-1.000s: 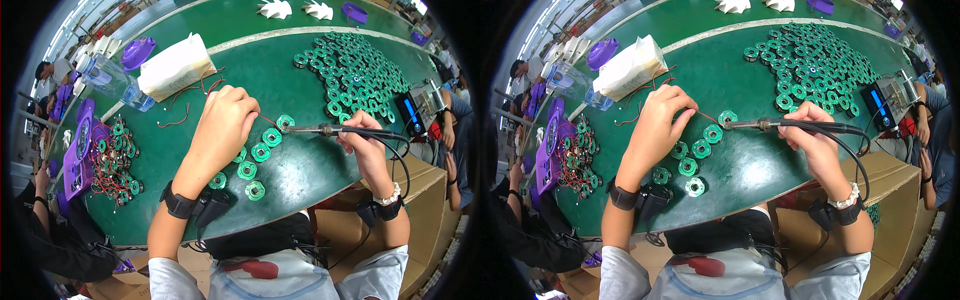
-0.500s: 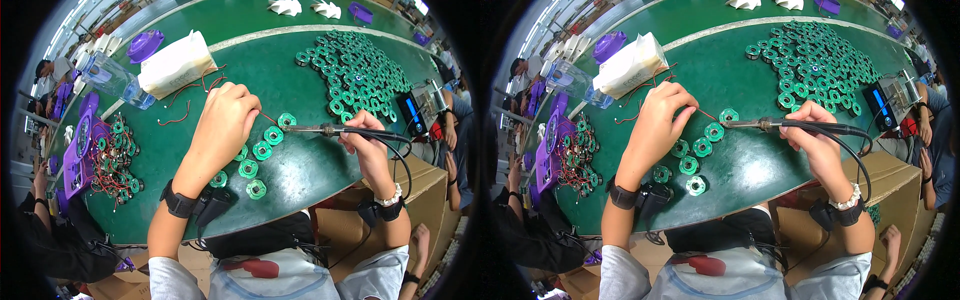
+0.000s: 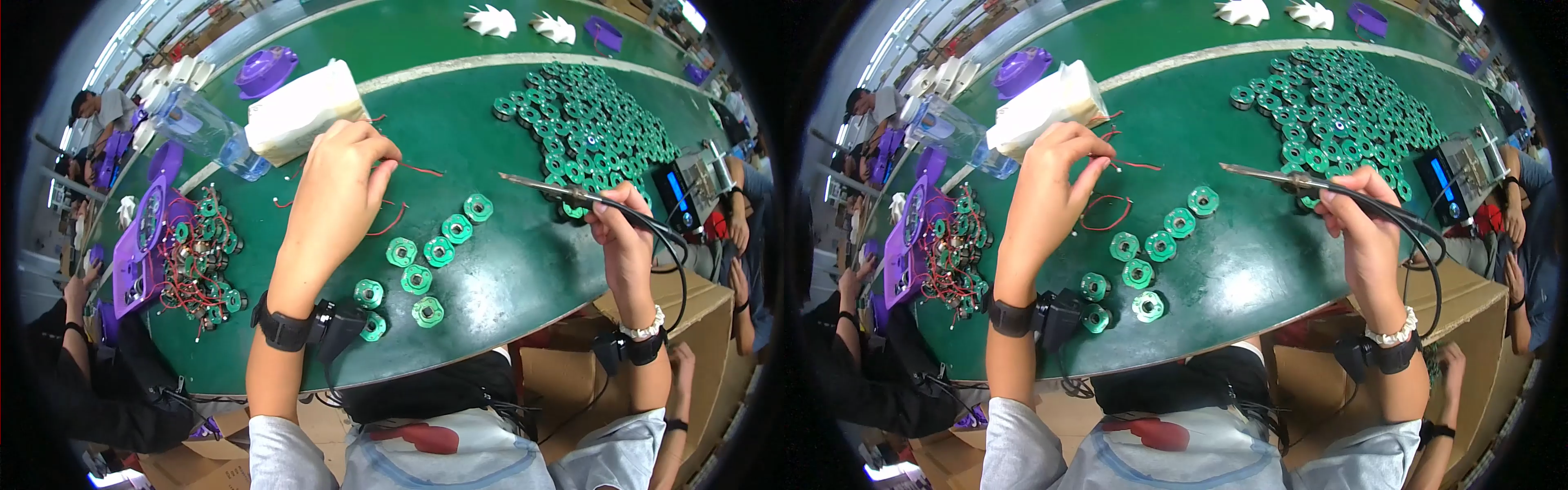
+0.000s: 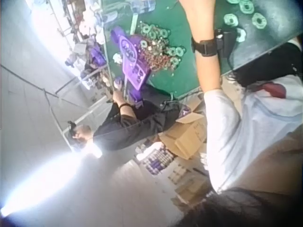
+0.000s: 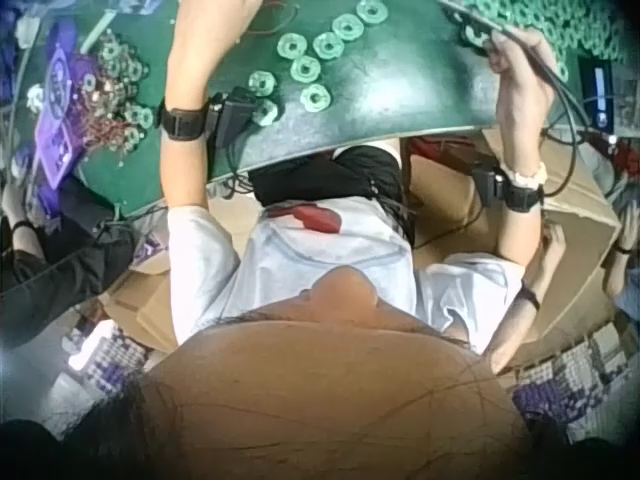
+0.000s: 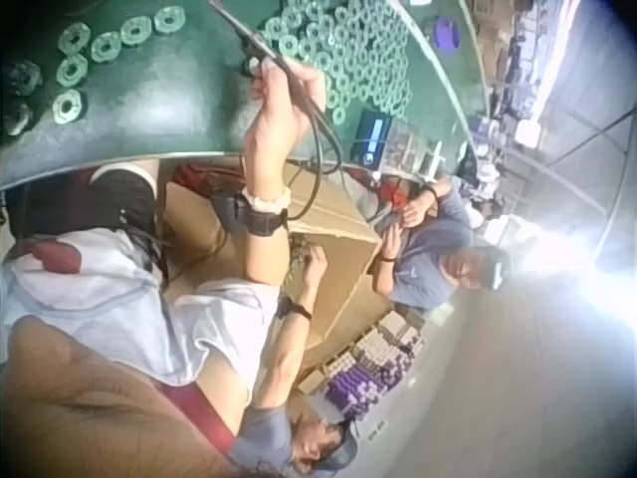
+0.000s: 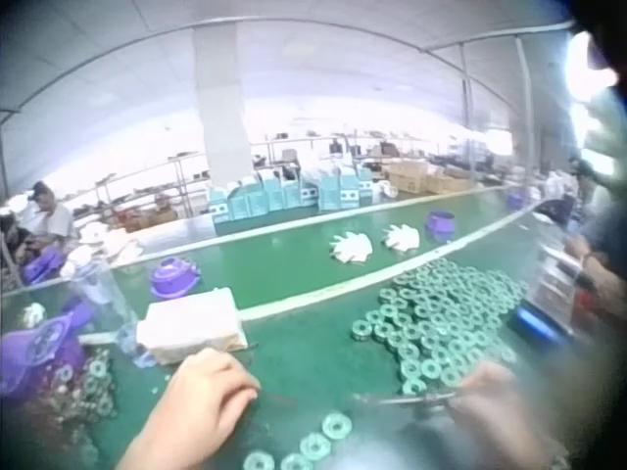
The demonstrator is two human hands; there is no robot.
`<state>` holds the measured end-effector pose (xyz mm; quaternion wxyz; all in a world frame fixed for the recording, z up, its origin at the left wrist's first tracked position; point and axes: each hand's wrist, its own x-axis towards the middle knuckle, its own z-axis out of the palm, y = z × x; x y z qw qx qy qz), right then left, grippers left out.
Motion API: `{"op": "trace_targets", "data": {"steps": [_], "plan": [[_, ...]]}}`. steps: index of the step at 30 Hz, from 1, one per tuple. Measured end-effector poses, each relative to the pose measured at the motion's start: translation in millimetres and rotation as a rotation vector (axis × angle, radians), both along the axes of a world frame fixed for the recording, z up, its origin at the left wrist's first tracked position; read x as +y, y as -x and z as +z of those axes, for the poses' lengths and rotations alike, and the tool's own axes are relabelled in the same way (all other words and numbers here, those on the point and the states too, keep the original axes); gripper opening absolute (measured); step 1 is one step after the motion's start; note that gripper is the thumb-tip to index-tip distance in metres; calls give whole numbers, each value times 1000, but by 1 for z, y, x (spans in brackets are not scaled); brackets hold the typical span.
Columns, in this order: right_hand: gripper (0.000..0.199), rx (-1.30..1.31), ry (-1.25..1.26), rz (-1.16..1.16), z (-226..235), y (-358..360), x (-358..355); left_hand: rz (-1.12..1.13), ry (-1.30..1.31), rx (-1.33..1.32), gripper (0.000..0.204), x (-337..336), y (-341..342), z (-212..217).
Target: Soldering wires onto electronic components at an assembly line workbench.
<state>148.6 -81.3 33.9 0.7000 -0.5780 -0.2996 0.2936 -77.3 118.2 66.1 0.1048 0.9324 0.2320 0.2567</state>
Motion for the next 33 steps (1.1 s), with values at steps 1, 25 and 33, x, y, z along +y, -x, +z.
{"op": "trace_targets", "data": {"steps": [1,25,33], "plan": [[9,3,0,-6,0,-2,-1,46,13,-8,22,5,5,2],[11,6,12,-88,-5,-6,-2,62,161,237,30,-25,96,-10],[10,8,-17,-87,-4,-4,-3,74,72,356,113,-72,120,-36]]}}
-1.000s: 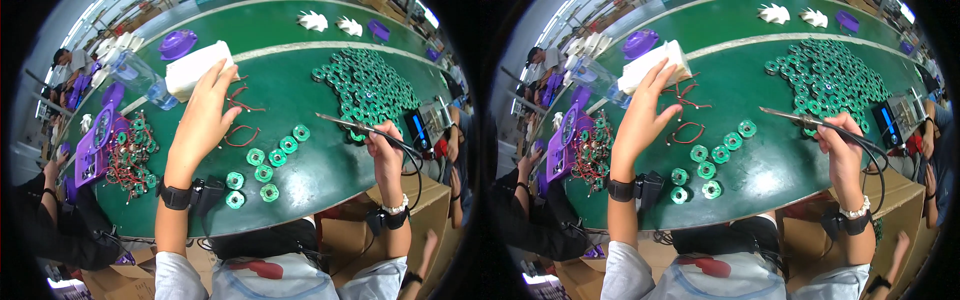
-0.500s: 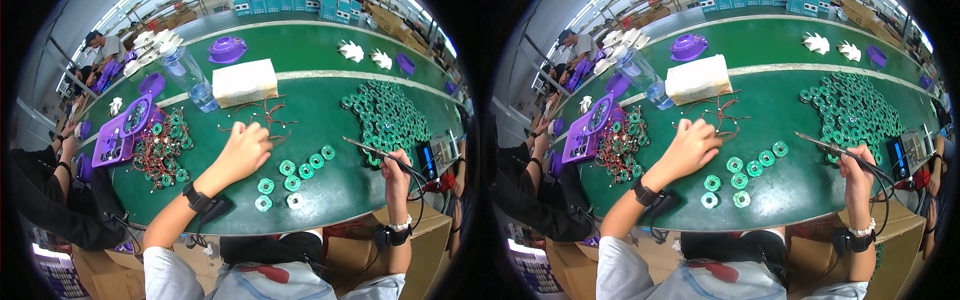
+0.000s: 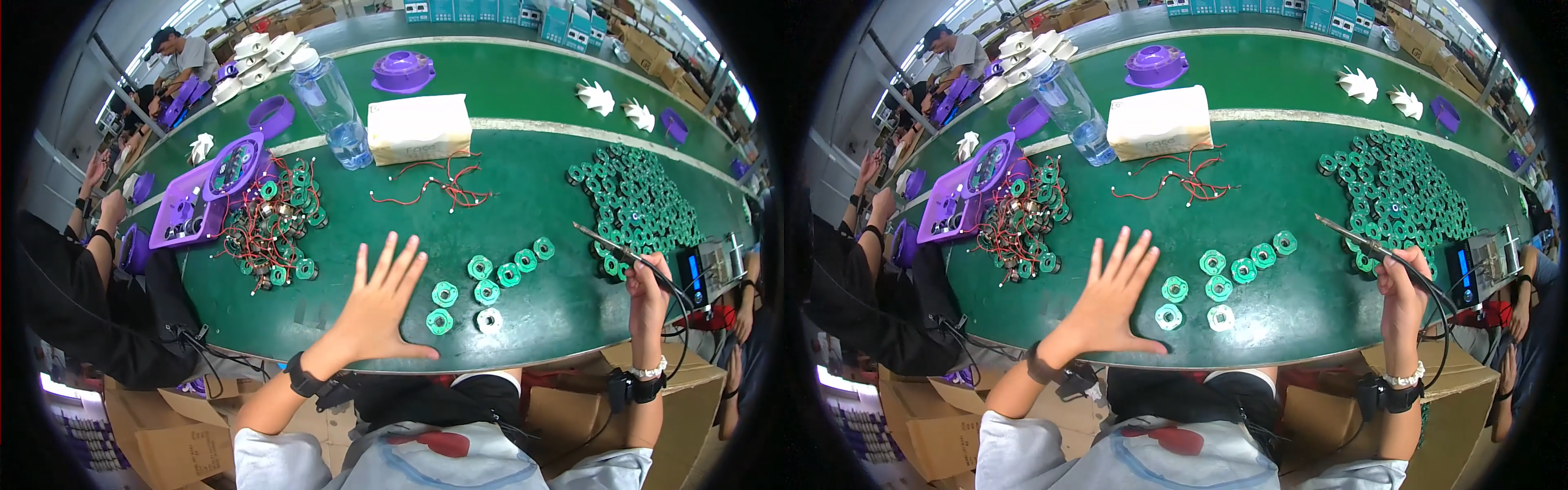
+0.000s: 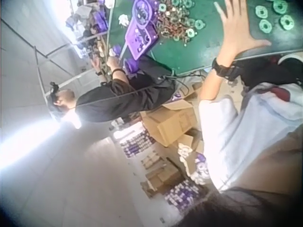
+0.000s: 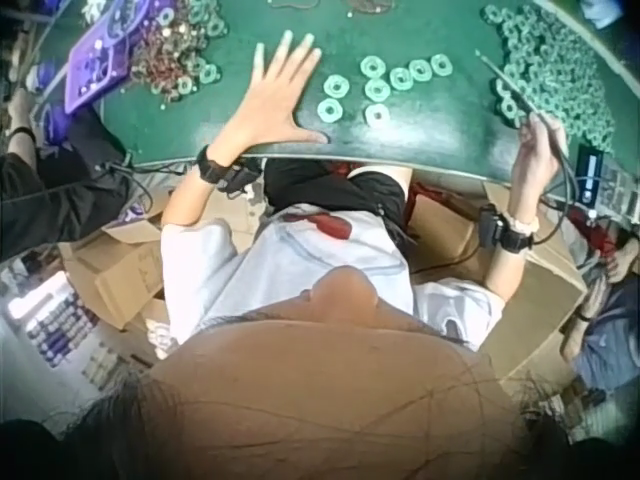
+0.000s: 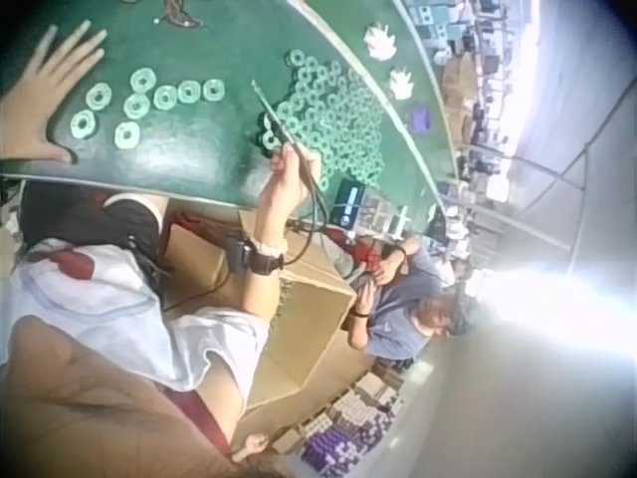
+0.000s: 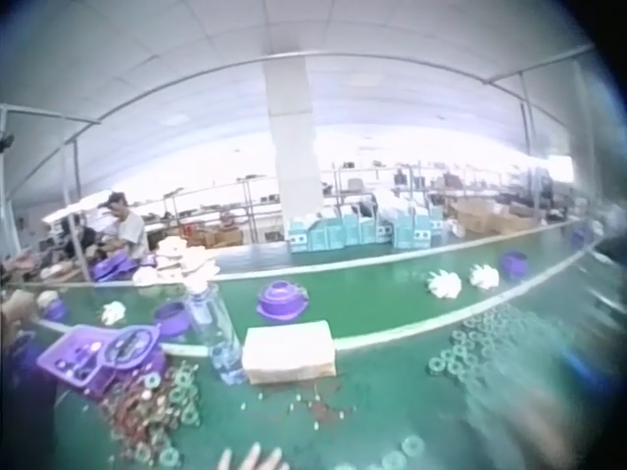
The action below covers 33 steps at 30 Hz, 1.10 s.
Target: Soldering wires onto electronic components at an assembly line workbench.
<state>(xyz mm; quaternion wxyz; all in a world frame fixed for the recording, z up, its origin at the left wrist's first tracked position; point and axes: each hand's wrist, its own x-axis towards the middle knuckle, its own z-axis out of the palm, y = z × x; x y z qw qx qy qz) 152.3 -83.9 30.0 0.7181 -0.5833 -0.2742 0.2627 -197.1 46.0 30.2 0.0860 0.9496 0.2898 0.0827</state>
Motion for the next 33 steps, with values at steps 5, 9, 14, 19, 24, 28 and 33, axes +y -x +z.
{"op": "trace_targets", "data": {"steps": [5,9,14,19,24,28,33], "plan": [[10,10,-39,23,4,-2,-4,-80,-39,-27,112,-9,-26,-13],[9,24,-54,31,10,3,-1,-25,-108,-58,112,-13,-49,-22],[8,68,-126,30,12,1,-3,7,-107,-151,114,-15,-81,-31],[8,72,-125,61,18,-5,-10,1,-122,-198,115,-14,-121,-36],[8,66,-161,5,24,-9,-12,51,-152,-240,118,0,-189,-49],[8,82,-188,-4,25,-9,-13,73,-90,-229,124,11,-236,-58],[8,82,-199,-13,21,-7,-12,43,7,-66,131,14,-205,-37]]}}
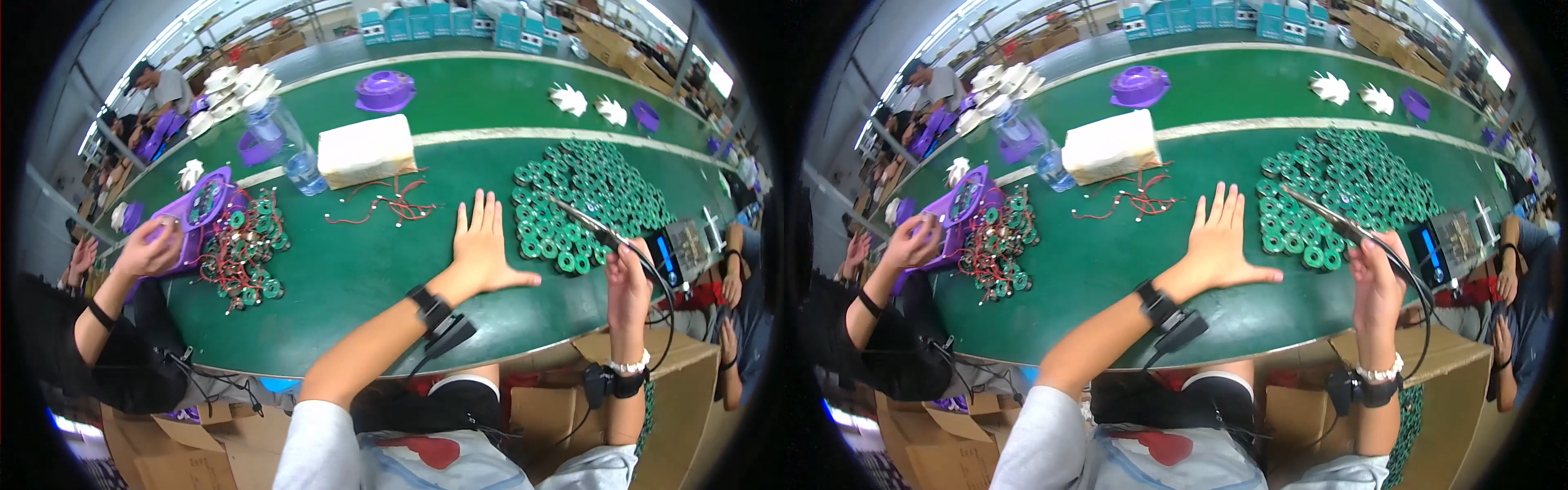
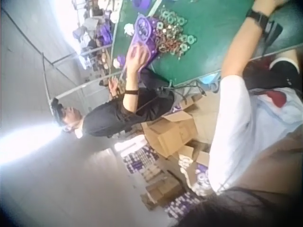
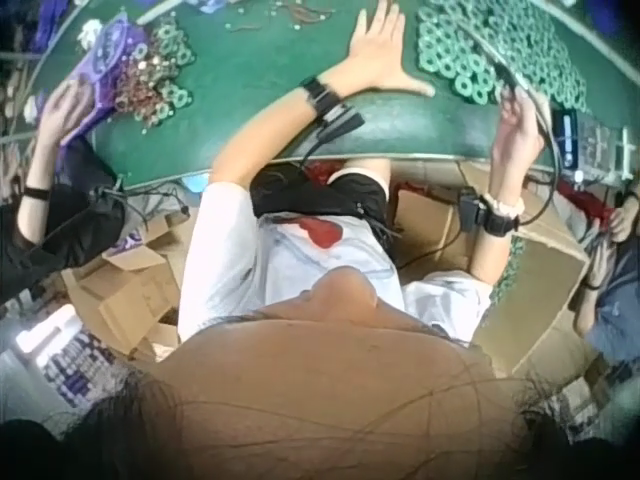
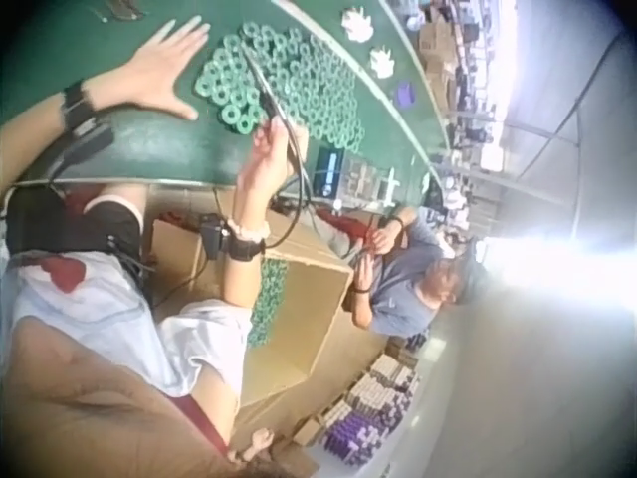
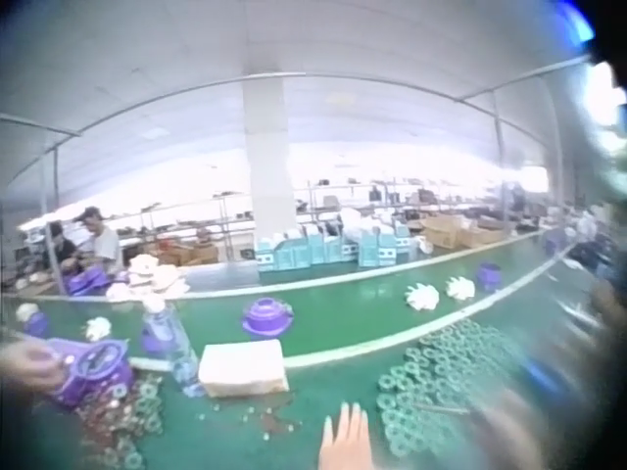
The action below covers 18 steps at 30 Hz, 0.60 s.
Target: Soldering wires onto electronic components at an assembly line workbench.
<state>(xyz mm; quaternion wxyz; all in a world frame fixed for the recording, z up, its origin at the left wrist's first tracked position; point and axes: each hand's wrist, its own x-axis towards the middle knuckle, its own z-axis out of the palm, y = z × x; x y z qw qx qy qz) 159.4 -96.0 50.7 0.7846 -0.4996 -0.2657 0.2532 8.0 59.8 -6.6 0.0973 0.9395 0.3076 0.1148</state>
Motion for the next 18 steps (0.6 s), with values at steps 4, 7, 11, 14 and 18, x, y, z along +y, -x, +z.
{"op": "trace_targets", "data": {"steps": [4,7,11,14,18], "plan": [[11,67,-1,4,-9,0,-5,-49,118,-22,89,-11,90,49],[13,37,54,50,-18,-4,-13,-35,226,-53,52,1,167,66],[15,38,68,118,-21,6,-7,173,-90,90,32,16,259,68],[14,10,70,234,-27,6,-4,214,-168,114,32,19,301,64],[12,0,91,159,-23,19,0,308,-353,-90,27,29,322,64]]}}
